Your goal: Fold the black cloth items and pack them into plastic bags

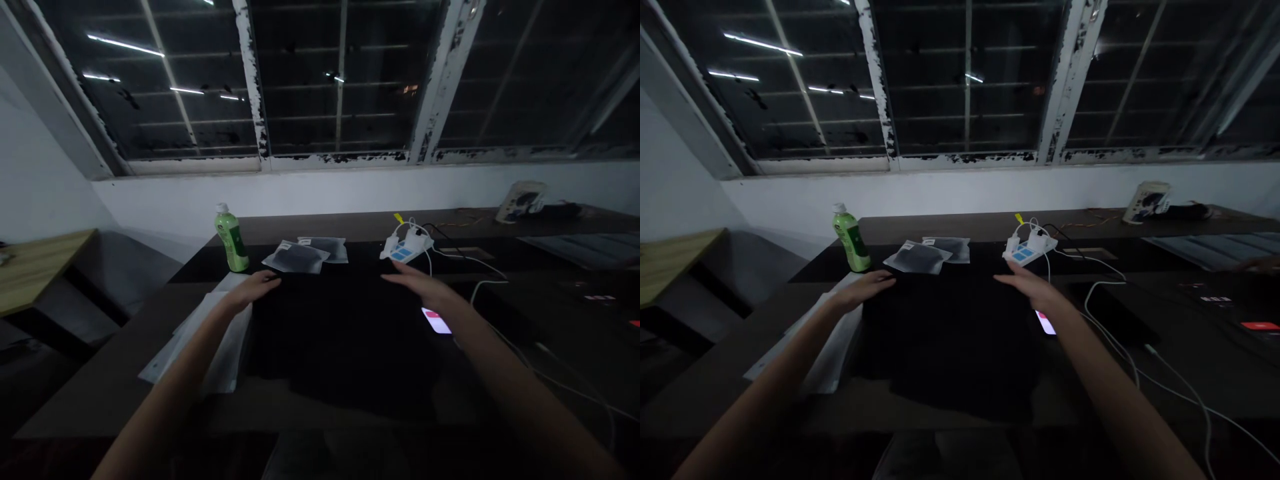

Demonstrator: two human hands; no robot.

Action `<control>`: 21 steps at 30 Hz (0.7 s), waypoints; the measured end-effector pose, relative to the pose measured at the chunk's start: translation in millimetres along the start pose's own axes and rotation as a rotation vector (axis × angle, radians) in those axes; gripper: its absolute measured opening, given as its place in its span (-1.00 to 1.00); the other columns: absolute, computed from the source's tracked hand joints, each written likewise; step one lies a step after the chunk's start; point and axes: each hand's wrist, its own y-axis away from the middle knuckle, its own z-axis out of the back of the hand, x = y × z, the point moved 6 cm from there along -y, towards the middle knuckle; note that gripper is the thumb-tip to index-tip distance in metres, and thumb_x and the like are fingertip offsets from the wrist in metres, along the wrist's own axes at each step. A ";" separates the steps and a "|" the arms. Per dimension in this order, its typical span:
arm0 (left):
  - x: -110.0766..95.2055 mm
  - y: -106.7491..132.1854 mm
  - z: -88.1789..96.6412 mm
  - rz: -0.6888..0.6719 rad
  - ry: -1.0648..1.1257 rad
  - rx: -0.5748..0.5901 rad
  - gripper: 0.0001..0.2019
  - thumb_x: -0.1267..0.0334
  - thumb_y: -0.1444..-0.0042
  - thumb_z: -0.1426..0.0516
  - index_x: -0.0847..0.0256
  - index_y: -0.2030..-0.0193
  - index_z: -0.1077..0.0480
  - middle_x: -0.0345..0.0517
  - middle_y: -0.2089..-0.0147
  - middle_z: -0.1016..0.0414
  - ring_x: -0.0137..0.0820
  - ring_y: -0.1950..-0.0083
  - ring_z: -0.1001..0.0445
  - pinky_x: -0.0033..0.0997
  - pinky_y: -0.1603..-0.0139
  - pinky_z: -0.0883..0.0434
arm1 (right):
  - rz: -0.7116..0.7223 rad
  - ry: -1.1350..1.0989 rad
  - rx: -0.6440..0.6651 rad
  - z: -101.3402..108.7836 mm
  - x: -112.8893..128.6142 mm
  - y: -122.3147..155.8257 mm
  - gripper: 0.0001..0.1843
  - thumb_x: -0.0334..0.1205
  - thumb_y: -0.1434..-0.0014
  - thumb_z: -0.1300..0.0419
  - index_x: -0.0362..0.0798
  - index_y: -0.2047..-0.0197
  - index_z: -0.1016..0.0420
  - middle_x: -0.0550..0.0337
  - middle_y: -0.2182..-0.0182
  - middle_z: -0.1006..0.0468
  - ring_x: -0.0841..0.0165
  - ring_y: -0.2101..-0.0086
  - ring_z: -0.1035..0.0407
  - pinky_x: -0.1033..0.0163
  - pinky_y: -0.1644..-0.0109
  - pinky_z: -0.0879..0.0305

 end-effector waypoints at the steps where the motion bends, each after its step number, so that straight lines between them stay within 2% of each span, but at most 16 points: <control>1: 6.6 -3.4 -5.8 0.001 -0.040 -0.006 -0.46 -0.15 0.12 -0.28 0.23 0.12 -0.44 0.01 0.13 -0.56 -0.05 0.01 -0.50 -0.10 -0.04 -0.44 | -0.014 0.039 -0.024 -2.8 -11.3 -8.2 -0.34 -0.12 -0.10 -0.32 0.05 -0.26 -0.29 0.01 -0.05 -0.55 0.15 -0.01 -0.47 0.02 -0.15 -0.38; 5: 17.4 -3.7 -14.4 -0.037 -0.149 -0.004 -0.35 -0.11 0.14 -0.30 0.18 -0.05 -0.34 0.03 -0.03 -0.47 -0.03 -0.13 -0.41 -0.08 -0.16 -0.34 | 0.032 0.128 -0.082 -6.7 -34.6 -27.8 -0.23 -0.20 -0.07 -0.33 0.00 -0.32 -0.18 -0.03 -0.18 -0.42 0.13 -0.15 -0.33 -0.02 -0.26 -0.24; 8: 15.2 0.9 -11.5 -0.068 -0.184 0.062 -0.28 -0.13 0.09 -0.30 0.13 -0.17 -0.26 0.04 -0.08 -0.43 -0.05 -0.12 -0.41 -0.12 -0.10 -0.37 | 0.106 0.167 -0.120 -2.9 -31.7 -30.7 -0.13 -0.23 -0.08 -0.30 0.11 -0.39 -0.01 0.07 -0.33 -0.21 0.18 -0.28 -0.15 0.01 -0.34 -0.10; 10: 10.8 4.2 -11.2 -0.128 -0.222 0.136 -0.27 -0.11 0.07 -0.29 0.12 -0.20 -0.22 0.04 -0.07 -0.43 -0.08 -0.07 -0.44 -0.13 -0.05 -0.39 | 0.126 0.184 -0.130 -0.9 -28.2 -29.5 -0.12 -0.24 -0.11 -0.27 0.14 -0.41 0.05 0.08 -0.35 -0.18 0.18 -0.29 -0.13 -0.02 -0.34 -0.10; 13: 3.3 9.0 -12.4 -0.251 -0.261 0.211 -0.40 -0.04 0.00 -0.27 0.12 -0.15 -0.26 -0.01 -0.07 -0.42 -0.13 -0.05 -0.43 -0.14 -0.07 -0.37 | 0.111 0.203 -0.125 0.8 -26.4 -24.2 -0.21 -0.15 -0.15 -0.25 0.11 -0.38 -0.03 0.00 -0.25 -0.33 0.11 -0.21 -0.25 -0.09 -0.28 -0.20; 16: 0.1 11.5 -10.4 -0.293 -0.238 0.210 -0.58 0.01 -0.08 -0.21 0.11 -0.04 -0.34 -0.08 -0.06 -0.42 -0.19 -0.09 -0.40 -0.17 -0.14 -0.33 | 0.100 0.220 -0.116 3.4 -26.2 -15.2 -0.28 -0.03 -0.16 -0.25 0.13 -0.34 -0.12 -0.01 -0.19 -0.40 0.08 -0.17 -0.31 -0.10 -0.26 -0.23; 21: -3.3 14.7 -6.6 -0.282 -0.208 0.202 -0.64 0.02 -0.10 -0.20 0.12 0.01 -0.42 -0.10 -0.02 -0.49 -0.20 -0.07 -0.43 -0.12 -0.18 -0.31 | 0.211 0.257 0.028 -1.8 -22.4 0.5 -0.19 -0.04 -0.14 -0.28 0.28 -0.38 -0.01 0.15 -0.34 -0.20 0.13 -0.29 -0.13 -0.07 -0.32 -0.13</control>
